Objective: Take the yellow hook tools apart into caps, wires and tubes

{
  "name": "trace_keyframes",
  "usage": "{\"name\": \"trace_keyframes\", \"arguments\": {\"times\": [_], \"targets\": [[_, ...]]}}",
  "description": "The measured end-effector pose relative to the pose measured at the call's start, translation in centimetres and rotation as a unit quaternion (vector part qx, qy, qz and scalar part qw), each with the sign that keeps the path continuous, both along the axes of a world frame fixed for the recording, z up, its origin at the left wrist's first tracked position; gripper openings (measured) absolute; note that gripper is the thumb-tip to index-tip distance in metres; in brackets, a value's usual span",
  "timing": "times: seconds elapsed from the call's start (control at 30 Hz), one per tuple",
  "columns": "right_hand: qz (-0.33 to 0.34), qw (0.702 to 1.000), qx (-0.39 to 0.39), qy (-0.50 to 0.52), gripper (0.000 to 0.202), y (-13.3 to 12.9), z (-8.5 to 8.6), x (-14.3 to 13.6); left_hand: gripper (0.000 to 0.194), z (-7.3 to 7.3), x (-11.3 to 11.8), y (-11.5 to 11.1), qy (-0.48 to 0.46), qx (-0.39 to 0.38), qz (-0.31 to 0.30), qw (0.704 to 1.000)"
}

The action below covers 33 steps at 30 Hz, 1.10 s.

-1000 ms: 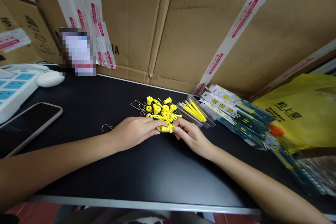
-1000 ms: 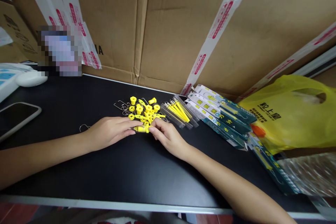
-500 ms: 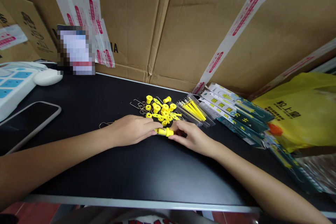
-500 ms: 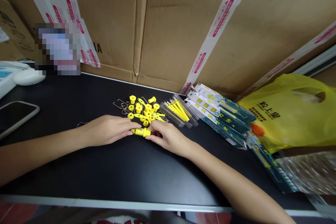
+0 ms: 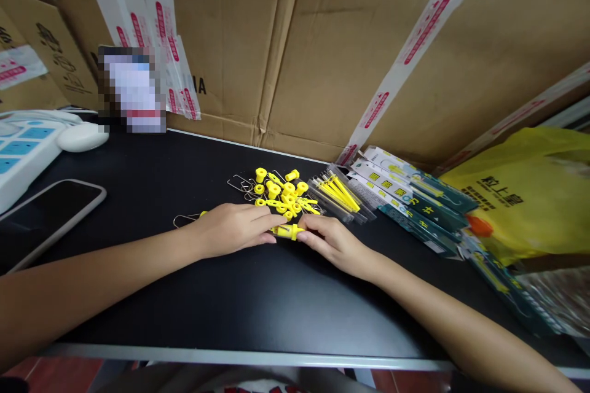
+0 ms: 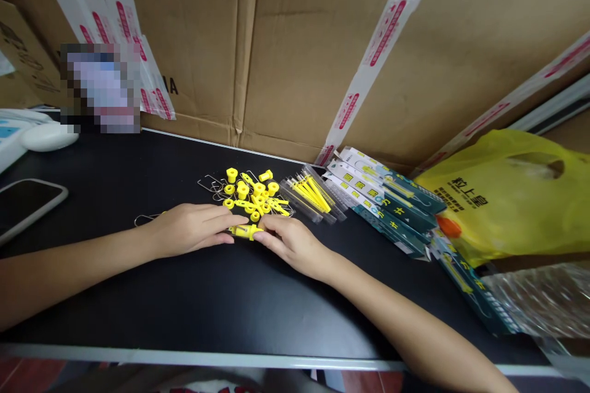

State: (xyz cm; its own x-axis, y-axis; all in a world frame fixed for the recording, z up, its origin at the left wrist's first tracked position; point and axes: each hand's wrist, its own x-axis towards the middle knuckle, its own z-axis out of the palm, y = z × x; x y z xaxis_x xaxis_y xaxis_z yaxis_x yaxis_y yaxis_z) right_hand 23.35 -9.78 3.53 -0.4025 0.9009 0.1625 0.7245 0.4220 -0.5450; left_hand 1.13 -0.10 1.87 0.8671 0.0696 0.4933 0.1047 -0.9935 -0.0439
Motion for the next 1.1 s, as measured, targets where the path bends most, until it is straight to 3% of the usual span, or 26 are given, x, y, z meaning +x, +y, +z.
{"name": "trace_keyframes", "arguments": {"times": [0.17,0.3,0.43,0.6,0.67,0.73,0.9,1.1], "targets": [[0.002,0.998,-0.006,0.064,0.026,0.02,-0.06,0.3,0.032,0.29,-0.09,-0.01,-0.002,-0.007,-0.01,1.0],[0.017,0.998,0.038,0.05,0.023,0.14,-0.06,0.56,0.034,0.4,-0.11,0.06,0.015,0.015,-0.004,1.0],[0.064,0.989,0.127,-0.048,0.021,0.22,0.16,0.64,0.035,0.45,-0.06,0.1,0.044,0.018,-0.001,0.999],[0.074,0.927,0.284,-0.232,0.022,0.15,0.26,0.68,0.033,0.27,-0.01,-0.02,0.034,0.038,0.023,0.998],[0.061,0.92,0.299,-0.247,0.023,0.2,0.16,0.76,0.033,0.14,-0.02,0.02,0.025,0.05,0.029,0.998],[0.037,0.939,0.264,-0.218,0.027,0.3,0.05,0.82,0.033,0.05,-0.04,0.13,0.019,0.062,0.032,0.997],[-0.008,0.993,0.084,-0.076,0.03,0.38,-0.06,0.5,0.031,0.11,-0.08,0.32,-0.009,0.102,0.036,0.994],[-0.034,0.994,-0.067,0.074,0.025,0.01,-0.37,-0.04,0.03,0.06,-0.09,0.23,-0.001,0.13,0.029,0.991]]}}
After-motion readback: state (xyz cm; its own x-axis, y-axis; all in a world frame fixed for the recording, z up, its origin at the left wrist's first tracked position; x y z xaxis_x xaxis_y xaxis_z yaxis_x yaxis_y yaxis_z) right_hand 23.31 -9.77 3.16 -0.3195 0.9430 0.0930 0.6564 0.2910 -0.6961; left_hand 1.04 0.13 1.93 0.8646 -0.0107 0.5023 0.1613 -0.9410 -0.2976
